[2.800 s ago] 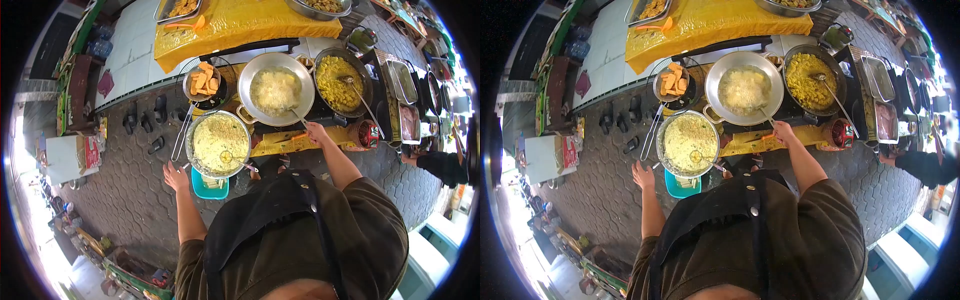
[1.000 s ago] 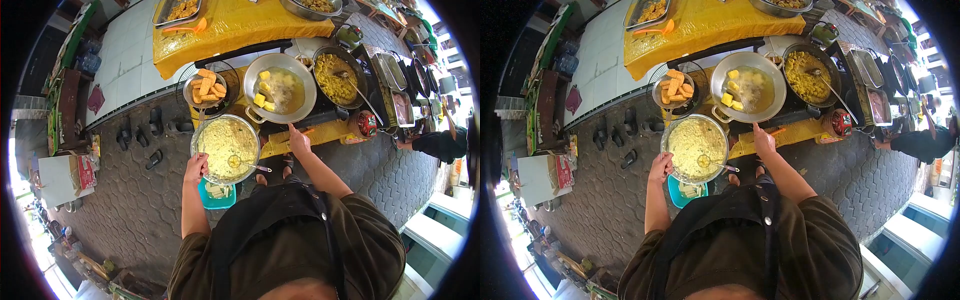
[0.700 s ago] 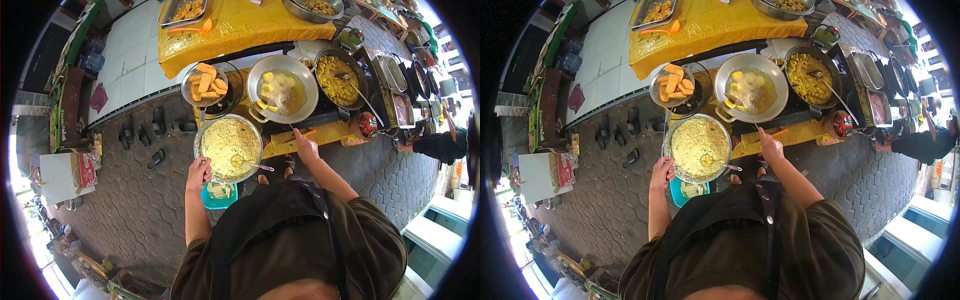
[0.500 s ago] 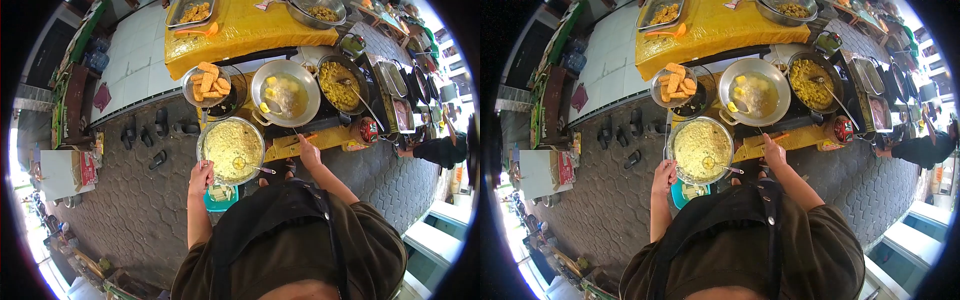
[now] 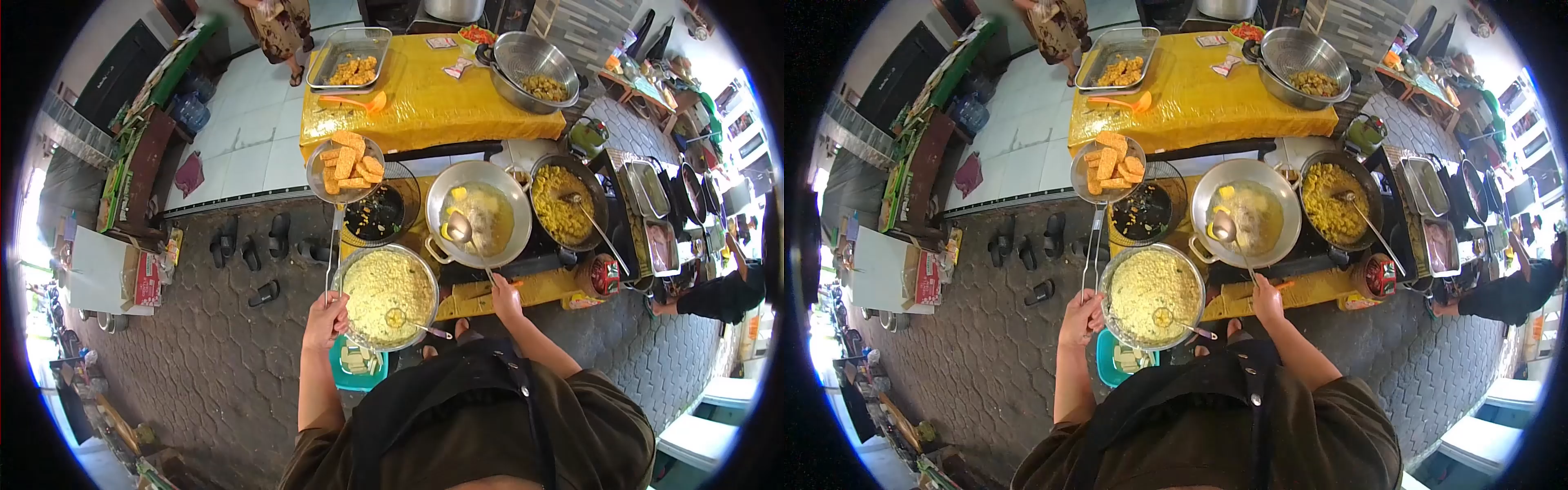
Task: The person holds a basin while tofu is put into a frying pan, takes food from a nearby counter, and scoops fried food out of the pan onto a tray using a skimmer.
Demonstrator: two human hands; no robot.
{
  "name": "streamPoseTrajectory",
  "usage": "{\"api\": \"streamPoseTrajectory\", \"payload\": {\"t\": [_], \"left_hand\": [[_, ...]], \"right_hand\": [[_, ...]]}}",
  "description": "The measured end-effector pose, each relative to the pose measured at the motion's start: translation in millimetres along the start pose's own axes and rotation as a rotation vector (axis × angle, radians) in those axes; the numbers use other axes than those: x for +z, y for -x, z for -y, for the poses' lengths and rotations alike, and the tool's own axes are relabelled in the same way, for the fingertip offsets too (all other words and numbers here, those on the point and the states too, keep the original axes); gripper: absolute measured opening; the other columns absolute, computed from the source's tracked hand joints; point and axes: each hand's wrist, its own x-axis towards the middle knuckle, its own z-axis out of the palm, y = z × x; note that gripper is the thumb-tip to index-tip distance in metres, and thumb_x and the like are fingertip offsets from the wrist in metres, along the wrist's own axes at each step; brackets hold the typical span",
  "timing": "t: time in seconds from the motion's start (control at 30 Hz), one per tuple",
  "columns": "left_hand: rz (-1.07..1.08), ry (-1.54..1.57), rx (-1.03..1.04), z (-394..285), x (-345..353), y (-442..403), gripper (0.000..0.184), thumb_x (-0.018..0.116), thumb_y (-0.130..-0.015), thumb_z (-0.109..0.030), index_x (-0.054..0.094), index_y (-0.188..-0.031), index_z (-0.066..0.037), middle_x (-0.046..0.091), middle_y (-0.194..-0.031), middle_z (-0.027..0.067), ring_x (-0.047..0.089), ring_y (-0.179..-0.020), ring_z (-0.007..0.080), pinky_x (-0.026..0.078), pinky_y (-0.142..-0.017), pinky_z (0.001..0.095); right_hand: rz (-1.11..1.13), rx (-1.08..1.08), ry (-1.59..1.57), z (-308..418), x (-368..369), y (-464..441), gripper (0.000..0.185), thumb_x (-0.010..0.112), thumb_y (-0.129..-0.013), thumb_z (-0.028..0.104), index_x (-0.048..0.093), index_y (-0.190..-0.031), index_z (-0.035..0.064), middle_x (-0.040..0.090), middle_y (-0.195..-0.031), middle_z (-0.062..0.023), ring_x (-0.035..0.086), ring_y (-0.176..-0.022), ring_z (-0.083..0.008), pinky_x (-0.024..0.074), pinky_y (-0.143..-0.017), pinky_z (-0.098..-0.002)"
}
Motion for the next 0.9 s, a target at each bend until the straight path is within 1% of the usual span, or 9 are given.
{"api": "streamPoseTrajectory", "payload": {"t": [0.1,0.23,0.3,0.37,0.53,0.63,0.73,0.83,0.9], "left_hand": [[0.023,-0.046,0.075,-27.8,8.9,-12.1,0.01,0.054,-0.089,-0.013,0.051,-0.09,-0.004,0.042,-0.056,-0.0007,0.036,-0.041,0.0065,0.029,-0.038,0.0223],[0.02,-0.106,0.152,-80.9,34.7,-44.5,0.01,0.055,-0.089,-0.014,0.051,-0.089,-0.005,0.041,-0.056,-0.002,0.035,-0.041,0.0063,0.029,-0.037,0.0227],[0.002,-0.132,0.189,-112.4,51.4,-71.4,0.014,0.056,-0.088,-0.016,0.051,-0.09,-0.002,0.039,-0.055,-0.0025,0.033,-0.04,0.0058,0.027,-0.037,0.0228],[0.005,-0.133,0.208,-146.3,70.5,-104.3,0.014,0.057,-0.087,-0.015,0.051,-0.088,-0.003,0.038,-0.055,-0.0031,0.032,-0.04,0.0059,0.025,-0.037,0.0226],[-0.05,-0.228,0.306,-225.7,117.4,-219.0,0.008,0.058,-0.08,-0.006,0.051,-0.076,-0.004,0.039,-0.053,-0.0008,0.033,-0.038,0.0091,0.029,-0.036,0.0243],[-0.088,-0.346,0.329,-267.6,155.0,-284.5,0.023,0.058,-0.079,-0.009,0.045,-0.061,-0.007,0.043,-0.049,0.0031,0.039,-0.037,0.0126,0.034,-0.037,0.027],[-0.212,-0.283,0.202,-295.3,186.7,-355.5,0.025,0.057,-0.076,-0.007,0.043,-0.056,-0.007,0.042,-0.047,0.0043,0.039,-0.036,0.0144,0.033,-0.036,0.0296],[-0.382,-0.262,0.078,-298.6,202.9,-437.0,0.018,0.056,-0.072,-0.004,0.051,-0.055,-0.006,0.05,-0.049,0.0036,0.049,-0.041,0.0138,0.035,-0.038,0.0305],[-0.343,-0.637,0.153,-293.7,190.4,-504.0,0.016,0.057,-0.071,-0.003,0.057,-0.055,-0.007,0.056,-0.052,0.0007,0.054,-0.045,0.0118,0.037,-0.039,0.0296]], "right_hand": [[0.007,-0.074,-0.014,-3.3,-3.4,-2.9,0.034,0.049,-0.086,0.013,0.05,-0.119,0.0041,0.061,-0.098,-0.0236,0.057,-0.092,-0.0399,0.0455,-0.079,-0.0456],[0.114,0.016,0.107,-10.2,-7.0,-11.6,0.037,0.048,-0.086,0.012,0.048,-0.122,0.0061,0.061,-0.095,-0.023,0.058,-0.09,-0.0399,0.0455,-0.077,-0.047],[0.178,-0.004,0.032,-10.7,-16.6,-14.2,0.035,0.047,-0.086,0.012,0.048,-0.121,0.0039,0.055,-0.113,-0.0219,0.053,-0.1,-0.0401,0.0436,-0.085,-0.045],[0.182,-0.012,0.008,-10.1,-27.5,-16.2,0.035,0.046,-0.087,0.012,0.048,-0.121,0.0033,0.055,-0.114,-0.0227,0.053,-0.102,-0.0406,0.0434,-0.085,-0.045],[0.103,-0.219,-0.068,-27.8,-54.2,-24.7,0.034,0.047,-0.087,0.012,0.049,-0.12,0.0016,0.055,-0.114,-0.023,0.053,-0.103,-0.0401,0.0438,-0.086,-0.0434],[0.095,-0.243,-0.083,-42.9,-64.5,-31.5,0.034,0.047,-0.087,0.012,0.049,-0.12,0.0021,0.055,-0.114,-0.0226,0.054,-0.101,-0.0398,0.0452,-0.084,-0.0426],[0.104,-0.22,-0.086,-54.5,-73.3,-40.4,0.036,0.048,-0.086,0.012,0.049,-0.121,0.0025,0.056,-0.113,-0.022,0.056,-0.098,-0.0394,0.0468,-0.082,-0.0421],[0.093,-0.201,-0.104,-66.3,-74.4,-49.9,0.038,0.05,-0.085,0.012,0.049,-0.122,0.0036,0.056,-0.112,-0.0218,0.057,-0.095,-0.0385,0.0475,-0.08,-0.042],[0.117,-0.161,-0.105,-64.6,-82.5,-54.4,0.04,0.049,-0.086,0.015,0.046,-0.124,0.0032,0.056,-0.112,-0.0228,0.058,-0.093,-0.039,0.0482,-0.078,-0.0426]]}}
